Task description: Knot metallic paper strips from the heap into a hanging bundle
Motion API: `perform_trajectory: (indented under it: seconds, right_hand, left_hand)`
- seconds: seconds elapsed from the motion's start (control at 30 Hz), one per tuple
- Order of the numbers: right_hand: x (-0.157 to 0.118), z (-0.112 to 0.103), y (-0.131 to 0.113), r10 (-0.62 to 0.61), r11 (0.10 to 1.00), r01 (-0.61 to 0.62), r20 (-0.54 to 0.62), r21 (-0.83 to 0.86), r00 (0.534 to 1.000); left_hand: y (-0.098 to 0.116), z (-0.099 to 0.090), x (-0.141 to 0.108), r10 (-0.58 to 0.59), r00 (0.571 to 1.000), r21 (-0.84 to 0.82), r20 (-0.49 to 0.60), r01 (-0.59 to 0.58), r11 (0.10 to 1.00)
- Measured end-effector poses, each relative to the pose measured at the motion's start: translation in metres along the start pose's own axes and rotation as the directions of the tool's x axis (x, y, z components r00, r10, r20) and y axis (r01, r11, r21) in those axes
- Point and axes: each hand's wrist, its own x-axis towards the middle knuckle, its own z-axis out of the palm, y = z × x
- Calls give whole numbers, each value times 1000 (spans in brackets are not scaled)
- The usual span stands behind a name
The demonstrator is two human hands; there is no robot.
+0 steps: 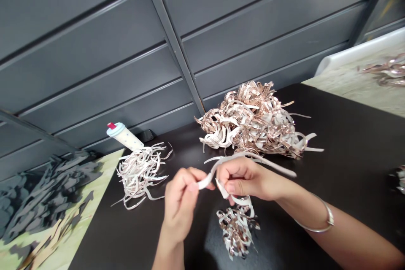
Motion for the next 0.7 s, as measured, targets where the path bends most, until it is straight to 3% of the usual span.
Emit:
perform_trajectory:
  seconds: [0.13, 0.2, 0.3, 0.37, 0.43, 0.5, 0.63, 0.7]
  right_hand:
    - [-1, -8, -1, 15, 999, -15, -11, -44, 1000]
    - [1, -7, 0, -26, 980, 15, -53, -198, 998]
    - [5, 4, 7, -120, 877, 45, -127, -479, 985]
    - [8, 17, 16, -127, 826, 16, -159, -563, 979]
    - [10, 29, 27, -90, 803, -7, -132, -596, 987]
    - [10, 37, 38, -32, 756, 7, -26, -655, 999]
    - [-2, 39, 64, 149, 503, 65, 161, -862, 976]
    - [-15, 34, 77, 264, 365, 74, 180, -928, 948]
  left_hand:
    - [-5, -12, 9, -7, 969, -131, -245, -26, 991]
    - [-7, -19, 11, -13, 956, -95, -293, -16, 995]
    - [-7, -27, 9, -13, 947, -23, -322, 6, 1000]
    - [-8, -32, 7, 6, 943, 17, -332, -1, 1000]
    - [-9, -40, 6, 28, 930, 97, -366, 8, 995]
    - [-13, -51, 7, 33, 902, 235, -431, 77, 969]
    - [-35, -79, 10, 27, 828, 494, -560, 308, 813]
    - [-50, -95, 9, 8, 813, 645, -582, 455, 614]
